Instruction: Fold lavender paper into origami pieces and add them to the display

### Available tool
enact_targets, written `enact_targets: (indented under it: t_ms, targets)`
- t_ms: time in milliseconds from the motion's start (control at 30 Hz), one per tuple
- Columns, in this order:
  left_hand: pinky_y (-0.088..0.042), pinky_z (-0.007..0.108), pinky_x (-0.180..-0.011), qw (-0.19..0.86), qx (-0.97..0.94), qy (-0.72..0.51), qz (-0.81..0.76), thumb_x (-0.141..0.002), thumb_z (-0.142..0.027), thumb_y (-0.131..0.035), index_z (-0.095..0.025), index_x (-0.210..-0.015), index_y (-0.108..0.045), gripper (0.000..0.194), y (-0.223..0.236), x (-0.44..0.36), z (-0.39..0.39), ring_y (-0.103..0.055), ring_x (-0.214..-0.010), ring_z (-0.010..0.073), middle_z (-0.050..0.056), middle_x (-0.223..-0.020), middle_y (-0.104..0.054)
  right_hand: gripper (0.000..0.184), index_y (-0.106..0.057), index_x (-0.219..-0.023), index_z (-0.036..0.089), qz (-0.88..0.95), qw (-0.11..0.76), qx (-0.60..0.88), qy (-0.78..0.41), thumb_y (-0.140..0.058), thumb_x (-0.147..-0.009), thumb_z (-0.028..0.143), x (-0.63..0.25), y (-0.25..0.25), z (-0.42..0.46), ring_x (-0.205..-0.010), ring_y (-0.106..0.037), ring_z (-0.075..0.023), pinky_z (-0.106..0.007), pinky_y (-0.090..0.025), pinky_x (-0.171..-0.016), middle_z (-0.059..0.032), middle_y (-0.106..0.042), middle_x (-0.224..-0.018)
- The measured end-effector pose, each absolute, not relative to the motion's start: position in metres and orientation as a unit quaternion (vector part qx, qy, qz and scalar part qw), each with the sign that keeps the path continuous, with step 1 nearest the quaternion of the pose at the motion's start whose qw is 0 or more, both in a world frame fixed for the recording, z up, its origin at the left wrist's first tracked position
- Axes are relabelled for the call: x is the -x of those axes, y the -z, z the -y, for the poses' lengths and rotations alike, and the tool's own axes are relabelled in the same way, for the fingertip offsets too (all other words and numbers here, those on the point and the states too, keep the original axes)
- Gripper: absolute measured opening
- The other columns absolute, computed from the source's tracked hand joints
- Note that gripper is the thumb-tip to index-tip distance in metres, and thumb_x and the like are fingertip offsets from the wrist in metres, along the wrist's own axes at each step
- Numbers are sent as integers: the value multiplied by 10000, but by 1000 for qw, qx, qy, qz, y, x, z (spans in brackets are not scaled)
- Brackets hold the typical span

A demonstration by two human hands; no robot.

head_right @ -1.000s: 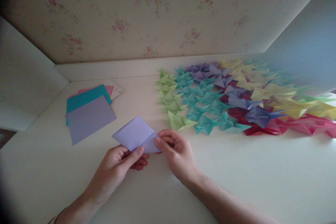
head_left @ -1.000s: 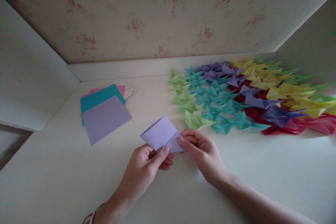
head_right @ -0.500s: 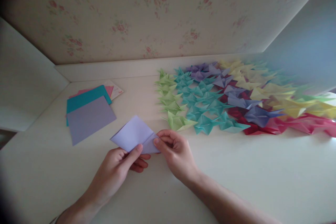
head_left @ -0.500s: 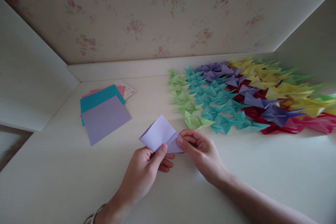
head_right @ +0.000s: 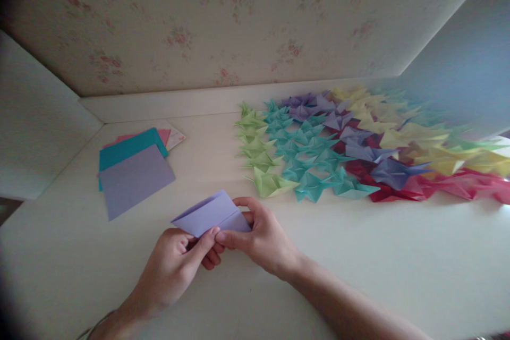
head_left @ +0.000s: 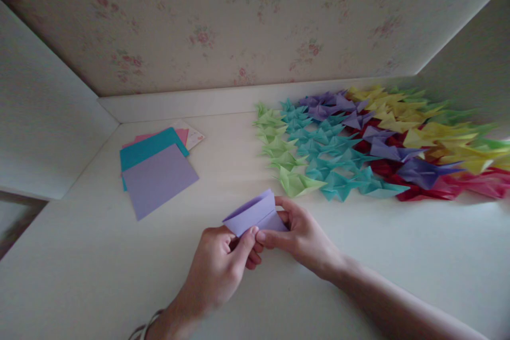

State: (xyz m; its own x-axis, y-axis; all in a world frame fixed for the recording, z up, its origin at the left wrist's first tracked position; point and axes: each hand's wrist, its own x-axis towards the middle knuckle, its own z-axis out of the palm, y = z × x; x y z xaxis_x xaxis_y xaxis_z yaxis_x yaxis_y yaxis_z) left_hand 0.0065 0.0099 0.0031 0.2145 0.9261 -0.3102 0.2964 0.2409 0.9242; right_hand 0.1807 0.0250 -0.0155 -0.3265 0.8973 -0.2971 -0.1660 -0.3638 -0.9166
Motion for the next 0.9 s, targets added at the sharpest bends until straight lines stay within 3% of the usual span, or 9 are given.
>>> enact_targets:
  t_ms: [200,433,600,700,800,867,900]
  targets:
    - [-559,232,-522,580,-499,-300,-569,-879,-451,-619,-137,-676,-736,392,-1,-4,-14,-691,-538,173,68,-594,-734,511,-590,-1136,151,410,357,446,-711,-842,-723,316,-190,17,-31,-608,-649,-124,-234,-510,-606,-2,-719,-695]
    - [-552,205,-502,563,-417,-376,-606,-830,-435,-703,-124,-632,-728,370,1,3,-22,-675,-490,140,56,-556,-728,429,-659,-1004,149,353,376,484,-707,-862,-684,349,-196,14,-38,-655,-684,-121,-230,-554,-657,4,-733,-680]
    - [-552,183,-477,514,-347,-480,-620,-780,-427,-759,-129,-660,-720,323,0,10,-33,-681,-513,135,38,-600,-744,363,-663,-915,143,351,397,524,-666,-855,-682,344,-199,15,-42,-654,-696,-134,-244,-569,-648,-31,-750,-729]
    - [-560,197,-464,482,-391,-464,-632,-818,-458,-711,-135,-635,-724,371,-1,10,-32,-675,-481,141,30,-554,-725,304,-644,-919,153,401,435,534,-604,-807,-746,342,-197,20,-40,-643,-690,-148,-258,-572,-625,-31,-726,-715]
    - [-585,219,-488,438,-465,-444,-628,-851,-402,-671,-153,-724,-770,297,0,10,-28,-686,-478,151,15,-572,-740,258,-604,-1091,203,499,515,516,-468,-695,-863,282,-194,25,-30,-660,-678,-142,-282,-580,-622,-56,-708,-927]
    - [-612,236,-564,414,-501,-438,-621,-838,-303,-661,-179,-940,-796,210,1,11,-26,-736,-584,167,20,-755,-805,427,-521,-1280,266,603,540,465,-358,-643,-885,159,-192,28,-20,-725,-676,-141,-305,-591,-664,-96,-633,-1163]
    - [-621,245,-630,404,-517,-430,-621,-826,-257,-648,-196,-1037,-784,258,1,11,-26,-761,-683,181,25,-875,-819,547,-463,-1356,294,657,543,426,-305,-631,-874,98,-192,30,-16,-763,-679,-144,-318,-597,-692,-117,-570,-1267]
